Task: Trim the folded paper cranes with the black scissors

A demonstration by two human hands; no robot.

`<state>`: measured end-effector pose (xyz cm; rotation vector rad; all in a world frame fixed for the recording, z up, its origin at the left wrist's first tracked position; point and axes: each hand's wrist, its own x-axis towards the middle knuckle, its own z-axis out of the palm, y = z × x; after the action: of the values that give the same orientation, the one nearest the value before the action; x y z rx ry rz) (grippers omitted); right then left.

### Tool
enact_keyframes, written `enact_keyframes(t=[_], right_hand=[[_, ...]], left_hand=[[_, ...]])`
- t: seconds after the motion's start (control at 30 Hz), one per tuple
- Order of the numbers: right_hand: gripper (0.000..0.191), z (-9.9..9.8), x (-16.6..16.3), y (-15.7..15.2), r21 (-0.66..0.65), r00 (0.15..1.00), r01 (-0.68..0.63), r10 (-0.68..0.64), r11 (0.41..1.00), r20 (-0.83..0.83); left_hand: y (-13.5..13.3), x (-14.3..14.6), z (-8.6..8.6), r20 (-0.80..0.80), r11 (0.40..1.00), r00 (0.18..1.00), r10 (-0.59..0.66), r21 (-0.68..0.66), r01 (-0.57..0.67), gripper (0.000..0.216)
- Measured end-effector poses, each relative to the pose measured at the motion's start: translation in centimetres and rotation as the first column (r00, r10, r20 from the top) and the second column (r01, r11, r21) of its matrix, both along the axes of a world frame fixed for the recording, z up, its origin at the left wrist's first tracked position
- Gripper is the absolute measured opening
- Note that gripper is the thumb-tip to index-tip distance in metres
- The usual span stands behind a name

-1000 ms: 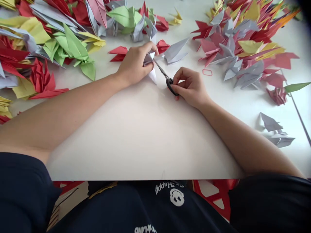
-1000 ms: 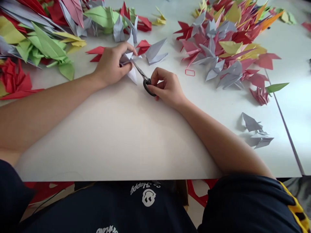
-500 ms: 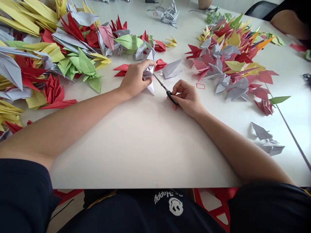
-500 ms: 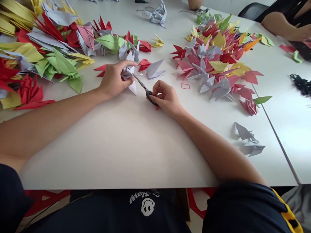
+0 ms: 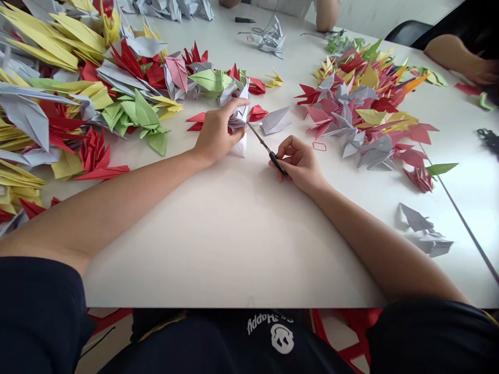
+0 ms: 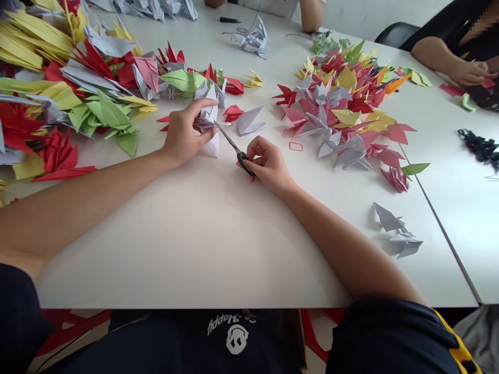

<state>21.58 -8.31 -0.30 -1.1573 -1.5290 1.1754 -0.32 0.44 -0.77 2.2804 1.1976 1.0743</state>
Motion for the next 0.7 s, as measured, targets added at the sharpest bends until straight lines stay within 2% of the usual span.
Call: enact_keyframes(t=[0.2, 0.37, 0.47, 0.7], right_hand=[[0.038, 0.00, -0.05, 0.07, -0.005, 0.999, 0.033, -0.033, 0.999, -0.005], [0.037, -0.01, -0.06, 0.06, -0.013, 1.000, 0.027, -0.027, 1.000, 0.014], [0.039, -0.08, 0.01, 0.11, -0.005, 1.000, 0.026, -0.026, 1.000, 0.007], [0.036, -0.04, 0.10, 0.14, -0.003, 0.999, 0.037, -0.037, 0.999, -0.002]], left_hand=[[0.55, 0.15, -0.45, 0.175, 0.996, 0.983, -0.062, 0.079, 0.049, 0.052], [0.52, 0.00, -0.30, 0.193, 0.990, 0.975, -0.105, 0.115, 0.084, 0.044], [0.25, -0.10, -0.05, 0.207, 0.985, 0.971, -0.122, 0.142, 0.093, 0.054], [-0.34, -0.20, 0.44, 0.183, 0.997, 0.981, -0.072, 0.010, 0.071, 0.062]])
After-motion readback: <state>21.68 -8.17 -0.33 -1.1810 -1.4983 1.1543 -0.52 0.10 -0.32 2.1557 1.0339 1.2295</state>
